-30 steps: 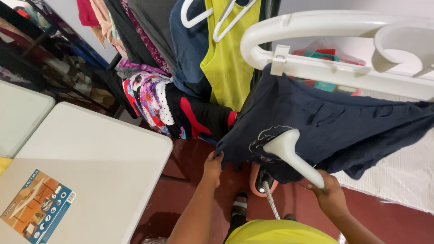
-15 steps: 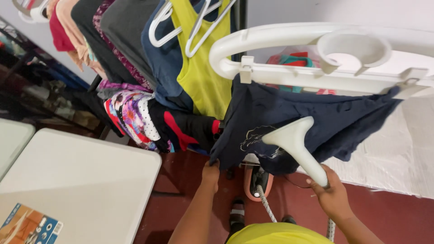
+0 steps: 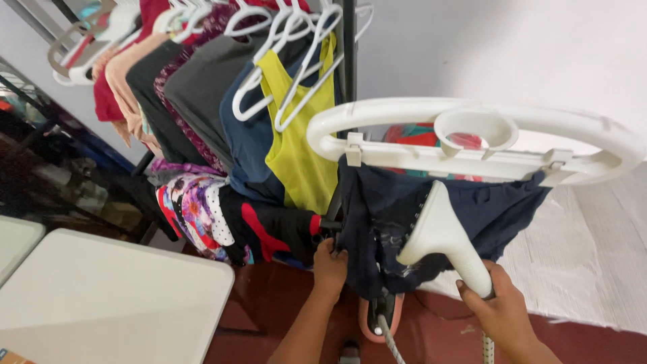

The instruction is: Steaming a yellow tank top and dark blue shorts using a garment steamer on a clothing rack

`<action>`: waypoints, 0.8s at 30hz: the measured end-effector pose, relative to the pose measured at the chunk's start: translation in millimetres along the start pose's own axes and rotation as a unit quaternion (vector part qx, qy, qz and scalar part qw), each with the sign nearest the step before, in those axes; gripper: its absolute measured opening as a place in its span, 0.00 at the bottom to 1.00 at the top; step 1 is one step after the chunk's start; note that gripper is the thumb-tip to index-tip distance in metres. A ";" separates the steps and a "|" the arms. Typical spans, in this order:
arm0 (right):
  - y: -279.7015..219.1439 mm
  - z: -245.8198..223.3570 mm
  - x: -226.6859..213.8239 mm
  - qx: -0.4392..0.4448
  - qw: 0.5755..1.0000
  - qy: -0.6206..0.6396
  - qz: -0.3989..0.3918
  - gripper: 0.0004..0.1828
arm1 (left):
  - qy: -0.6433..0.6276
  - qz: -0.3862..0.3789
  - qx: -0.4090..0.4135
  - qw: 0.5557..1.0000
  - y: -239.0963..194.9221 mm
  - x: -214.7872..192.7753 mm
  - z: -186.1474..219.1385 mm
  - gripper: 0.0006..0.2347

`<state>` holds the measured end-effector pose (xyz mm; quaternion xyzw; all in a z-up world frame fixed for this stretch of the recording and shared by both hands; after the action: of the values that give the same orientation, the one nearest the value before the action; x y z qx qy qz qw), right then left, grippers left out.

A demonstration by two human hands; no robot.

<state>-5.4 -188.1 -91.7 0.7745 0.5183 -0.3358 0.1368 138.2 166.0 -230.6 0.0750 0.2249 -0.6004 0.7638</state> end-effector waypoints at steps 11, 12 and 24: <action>12.0 -47.0 -27.7 -0.062 0.996 0.065 0.018 0.31 | -0.101 -0.004 0.186 0.977 -31.1 -49.1 158.6 0.18; 15.1 -46.3 -29.6 -0.064 0.996 0.066 0.020 0.31 | -0.102 -0.004 0.189 0.977 -30.3 -50.1 160.3 0.18; 19.4 -44.4 -30.3 -0.043 0.968 0.246 0.000 0.21 | -0.093 0.030 0.241 0.965 -51.7 -81.2 204.8 0.10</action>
<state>21.5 -193.1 -41.6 0.8266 0.5500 -0.1128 0.0381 126.5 145.1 -5.6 0.2079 -0.0011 -0.6177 0.7585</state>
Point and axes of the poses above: each hand's wrist, its own y-axis towards the middle knuckle, its own x-axis out of the palm, z = x × y, the point moved 9 cm from there along y, towards the middle knuckle, and after that the axes turned 1 degree about -y, right-handed, at the moved point
